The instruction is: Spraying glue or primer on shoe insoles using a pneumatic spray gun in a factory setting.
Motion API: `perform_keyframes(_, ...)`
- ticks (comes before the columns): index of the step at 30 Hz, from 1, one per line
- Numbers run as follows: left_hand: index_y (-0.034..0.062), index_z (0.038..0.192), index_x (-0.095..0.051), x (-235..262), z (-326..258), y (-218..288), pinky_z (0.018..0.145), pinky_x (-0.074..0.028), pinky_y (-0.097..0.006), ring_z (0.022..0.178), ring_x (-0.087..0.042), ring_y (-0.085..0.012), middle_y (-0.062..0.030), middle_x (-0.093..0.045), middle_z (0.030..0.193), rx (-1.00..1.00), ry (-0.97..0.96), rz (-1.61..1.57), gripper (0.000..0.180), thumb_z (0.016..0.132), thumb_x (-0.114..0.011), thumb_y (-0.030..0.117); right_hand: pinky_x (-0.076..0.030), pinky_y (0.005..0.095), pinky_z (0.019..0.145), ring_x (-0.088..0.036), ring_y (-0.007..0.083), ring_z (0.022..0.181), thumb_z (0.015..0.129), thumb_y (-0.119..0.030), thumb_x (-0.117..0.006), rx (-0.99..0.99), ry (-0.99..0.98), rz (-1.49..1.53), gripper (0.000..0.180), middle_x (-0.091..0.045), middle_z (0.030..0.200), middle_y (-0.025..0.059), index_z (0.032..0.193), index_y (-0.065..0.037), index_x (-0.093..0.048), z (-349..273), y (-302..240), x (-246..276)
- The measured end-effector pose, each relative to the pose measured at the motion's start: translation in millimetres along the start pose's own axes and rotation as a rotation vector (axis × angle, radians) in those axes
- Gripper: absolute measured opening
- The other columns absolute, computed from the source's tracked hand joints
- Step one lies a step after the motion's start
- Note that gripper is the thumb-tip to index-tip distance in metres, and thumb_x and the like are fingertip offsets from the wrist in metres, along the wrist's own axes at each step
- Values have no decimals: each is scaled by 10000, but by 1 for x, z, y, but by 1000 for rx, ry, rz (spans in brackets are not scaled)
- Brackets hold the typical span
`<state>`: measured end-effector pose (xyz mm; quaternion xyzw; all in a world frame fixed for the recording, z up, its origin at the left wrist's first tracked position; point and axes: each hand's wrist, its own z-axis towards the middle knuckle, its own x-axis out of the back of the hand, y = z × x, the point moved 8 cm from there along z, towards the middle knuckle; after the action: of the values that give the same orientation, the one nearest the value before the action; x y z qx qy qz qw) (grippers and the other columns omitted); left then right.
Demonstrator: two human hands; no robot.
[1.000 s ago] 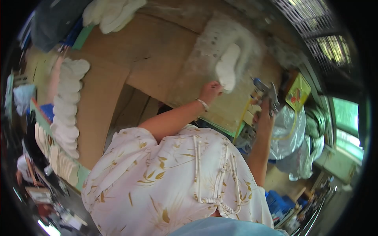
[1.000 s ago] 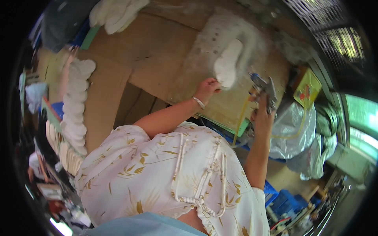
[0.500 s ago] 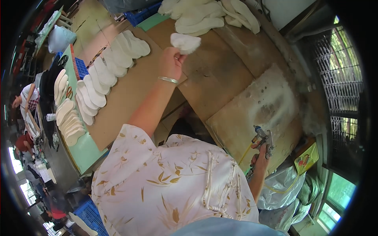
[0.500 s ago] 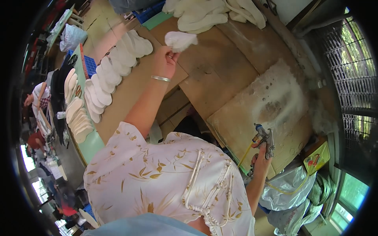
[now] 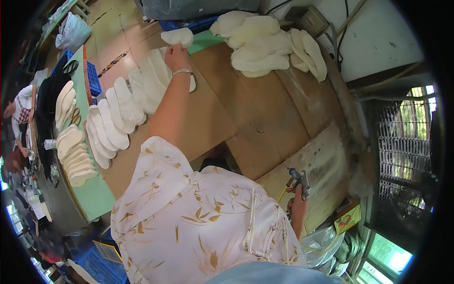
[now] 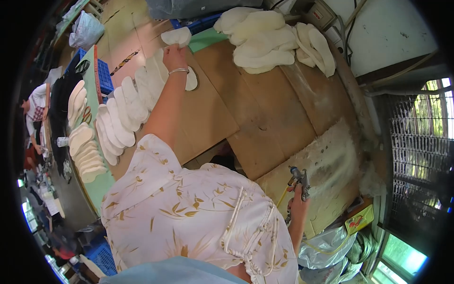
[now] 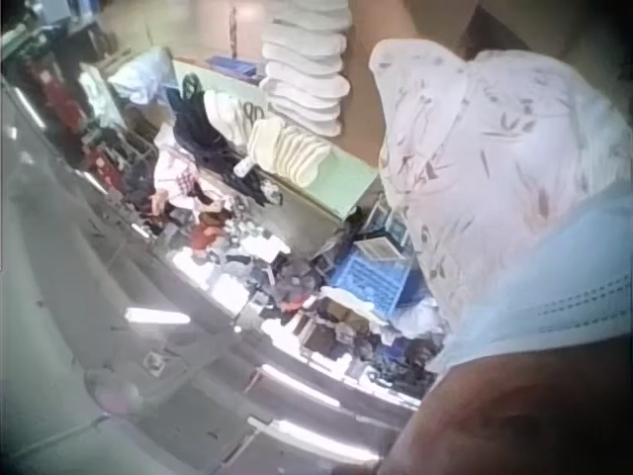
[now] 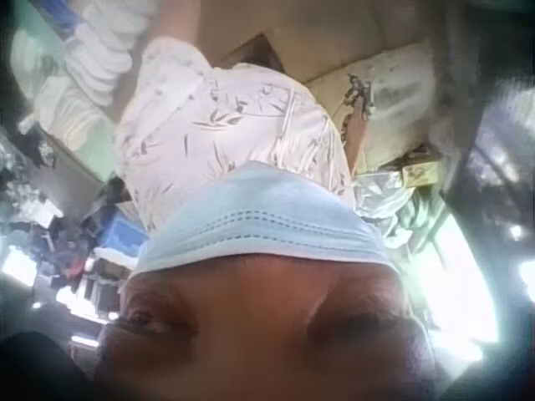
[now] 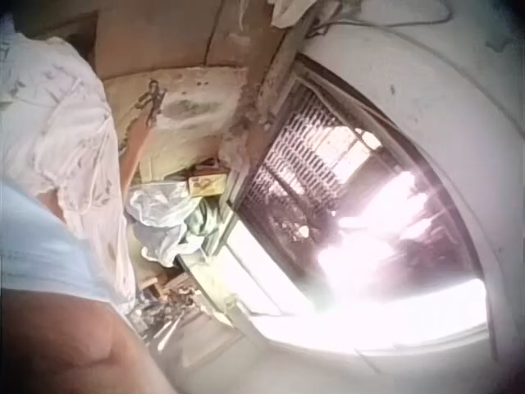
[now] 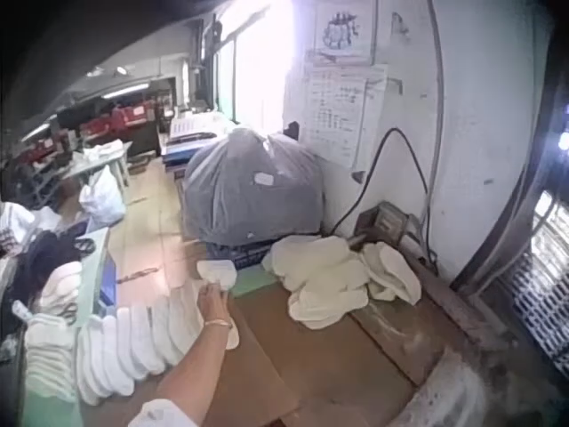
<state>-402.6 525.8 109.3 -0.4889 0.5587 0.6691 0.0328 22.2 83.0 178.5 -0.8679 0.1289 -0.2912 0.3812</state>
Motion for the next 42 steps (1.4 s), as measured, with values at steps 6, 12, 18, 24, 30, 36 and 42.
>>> perform_keyframes(6, -1, 775, -480, 104, -41, -85, 704, -504, -299, 673, -479, -127, -43, -470, 738, 150, 224, 112, 64, 753, -534, 26, -283, 213, 335, -350, 41, 374, 887, -295, -473, -28, -26, -48, 259, -585, 744, 17, 950, -57, -552, 9, -13, -19)
perform_keyframes(12, 1, 750, -488, 129, -91, -106, 662, -499, -269, 681, -504, -129, -44, -502, 758, 222, 391, 305, 95, 776, -538, 78, -285, 219, 338, -356, 44, 363, 883, -302, -477, -6, -44, -85, 259, -570, 711, 10, 909, -57, -558, 14, -24, -26)
perform_keyframes(18, 7, 980, -474, 130, -114, -100, 596, -496, -275, 694, -547, -166, -85, -526, 876, 391, 410, 323, 297, 847, -563, 257, -284, 210, 333, -354, 39, 375, 893, -262, -454, -47, -70, -102, 229, -574, 738, 12, 931, -52, -540, 27, -7, -19)
perform_keyframes(24, 28, 955, -492, 87, -129, -154, 535, -478, -279, 613, -524, -159, -62, -530, 774, 628, -39, 667, 239, 826, -572, 212, -275, 229, 345, -346, 53, 344, 857, -326, -511, -55, 93, -7, 309, -404, 463, -23, 751, -46, -590, 27, 12, 6)
perform_keyframes(30, 28, 959, -507, -28, -70, -231, 520, -455, -277, 676, -545, -157, -60, -536, 766, 544, -311, 713, 247, 782, -588, 180, -281, 209, 315, -351, 41, 354, 889, -258, -461, -150, 150, -1, 255, -579, 726, 19, 1010, -51, -546, 18, 31, 22)
perform_keyframes(36, -32, 958, -527, -82, -67, -225, 498, -479, -280, 635, -570, -169, -100, -574, 800, 531, -359, 911, 285, 739, -623, 123, -273, 208, 311, -348, 39, 348, 889, -232, -465, -126, 222, 113, 250, -582, 729, 25, 1041, -52, -547, 3, 46, 29)
perform_keyframes(42, -33, 845, -528, -195, -106, -187, 624, -537, -304, 696, -592, -211, -108, -572, 769, 599, -574, 344, 139, 743, -597, 31, -273, 226, 413, -365, 31, 447, 854, -307, -531, -88, 345, 198, 295, -441, 536, -39, 767, -36, -606, -17, 54, 41)
